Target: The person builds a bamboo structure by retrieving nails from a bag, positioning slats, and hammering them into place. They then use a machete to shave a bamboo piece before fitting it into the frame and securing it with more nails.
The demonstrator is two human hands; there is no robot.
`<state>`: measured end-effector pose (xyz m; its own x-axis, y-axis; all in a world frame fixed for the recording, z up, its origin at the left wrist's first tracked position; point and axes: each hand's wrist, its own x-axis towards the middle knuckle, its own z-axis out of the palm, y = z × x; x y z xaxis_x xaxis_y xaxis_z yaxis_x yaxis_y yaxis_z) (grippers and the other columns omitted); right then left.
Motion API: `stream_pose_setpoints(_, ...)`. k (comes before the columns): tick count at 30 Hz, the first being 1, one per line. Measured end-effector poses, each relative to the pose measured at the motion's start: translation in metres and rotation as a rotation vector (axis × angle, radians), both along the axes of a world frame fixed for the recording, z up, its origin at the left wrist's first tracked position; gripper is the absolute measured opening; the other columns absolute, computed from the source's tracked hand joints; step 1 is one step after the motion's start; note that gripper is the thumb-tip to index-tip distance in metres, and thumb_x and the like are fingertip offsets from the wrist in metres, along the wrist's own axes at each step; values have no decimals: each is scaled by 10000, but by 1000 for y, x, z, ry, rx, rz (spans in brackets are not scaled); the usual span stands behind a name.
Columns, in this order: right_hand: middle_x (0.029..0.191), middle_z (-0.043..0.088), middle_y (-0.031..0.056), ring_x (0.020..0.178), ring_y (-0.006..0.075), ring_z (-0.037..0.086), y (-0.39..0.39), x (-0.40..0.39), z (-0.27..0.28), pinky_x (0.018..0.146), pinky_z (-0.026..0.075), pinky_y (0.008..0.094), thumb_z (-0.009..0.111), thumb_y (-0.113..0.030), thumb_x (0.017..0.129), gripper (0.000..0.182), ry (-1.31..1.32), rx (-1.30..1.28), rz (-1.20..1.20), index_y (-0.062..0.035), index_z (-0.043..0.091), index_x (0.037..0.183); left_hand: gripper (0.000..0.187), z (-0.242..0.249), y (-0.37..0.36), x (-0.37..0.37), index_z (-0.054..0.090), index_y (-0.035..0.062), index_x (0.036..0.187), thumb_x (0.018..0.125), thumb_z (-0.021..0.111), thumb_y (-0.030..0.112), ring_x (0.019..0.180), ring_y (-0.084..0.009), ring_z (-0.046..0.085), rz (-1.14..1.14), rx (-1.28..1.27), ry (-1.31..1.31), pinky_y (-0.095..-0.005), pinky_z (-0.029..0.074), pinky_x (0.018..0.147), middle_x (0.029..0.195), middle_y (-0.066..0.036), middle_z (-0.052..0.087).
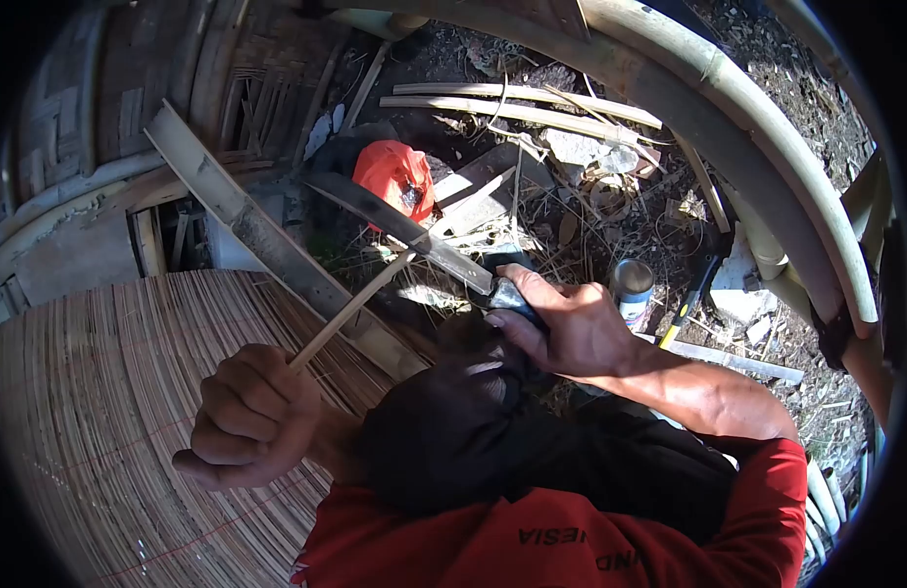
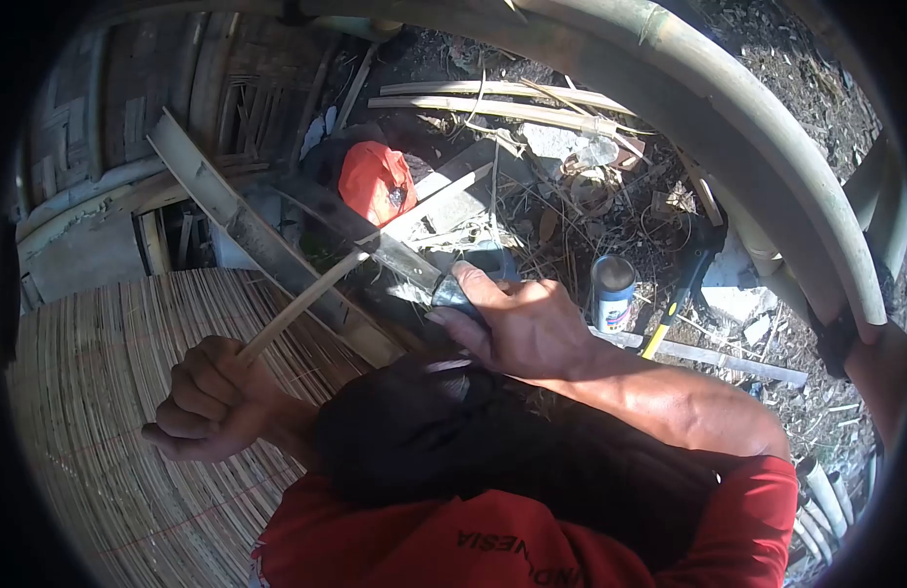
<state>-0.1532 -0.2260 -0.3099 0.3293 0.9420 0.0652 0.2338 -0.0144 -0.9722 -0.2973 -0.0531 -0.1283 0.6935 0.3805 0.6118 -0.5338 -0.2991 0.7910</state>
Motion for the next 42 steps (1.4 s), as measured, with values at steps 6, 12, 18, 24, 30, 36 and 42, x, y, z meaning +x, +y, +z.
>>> stream_pose_setpoints(6,944,732,244,835,373,757,-13,-2,-4,759,600,401,842,-317,870,616,198,-2,45,19,603,1327,656,-1,-15,12,373,205,523,1089,221,499,355,-36,194,36,-4,7,-217,158,400,428,69,282)
stream_pose_setpoints(12,858,725,240,774,437,739,-31,10,36,678,597,489,824,-342,874,591,71,-8,1,1,586,1292,679,13,-40,2,454,115,584,1110,305,519,333,-100,331,30,114,-15,-284,352,361,457,6,397)
stream_pose_setpoints(18,801,699,256,722,435,721,-29,40,97,587,582,451,756,-320,944,419,168,-50,171,13,621,1159,569,-3,-49,4,456,103,619,1077,462,440,405,-143,382,-82,456,119,-310,363,409,520,-2,395)
stream_pose_setpoints(24,839,723,137,739,205,722,2,3,101,641,560,326,818,-326,909,503,480,183,57,-22,539,1197,515,14,-85,26,407,130,614,955,681,402,490,-131,396,-206,1117,284,-301,324,450,587,25,362)
stream_pose_setpoints(30,916,647,34,832,66,625,23,2,111,695,535,233,859,-58,851,510,798,112,149,-60,485,1198,498,-6,-101,16,532,131,678,953,677,520,608,-132,496,-242,1382,363,-265,392,543,697,13,446)
stream_pose_setpoints(36,940,632,27,819,85,610,17,27,108,705,509,257,892,4,770,599,650,55,216,-82,490,1206,870,28,-27,-44,393,2,1514,986,503,684,1273,-342,539,1008,1060,-127,-468,438,1104,1421,-196,482)
stream_pose_setpoints(42,947,638,50,871,148,627,32,33,84,778,524,332,853,-6,757,601,409,-87,395,-93,504,1238,1235,83,29,-42,145,-104,1589,884,409,875,1398,-497,409,649,-129,21,-582,370,1146,1549,-396,299)
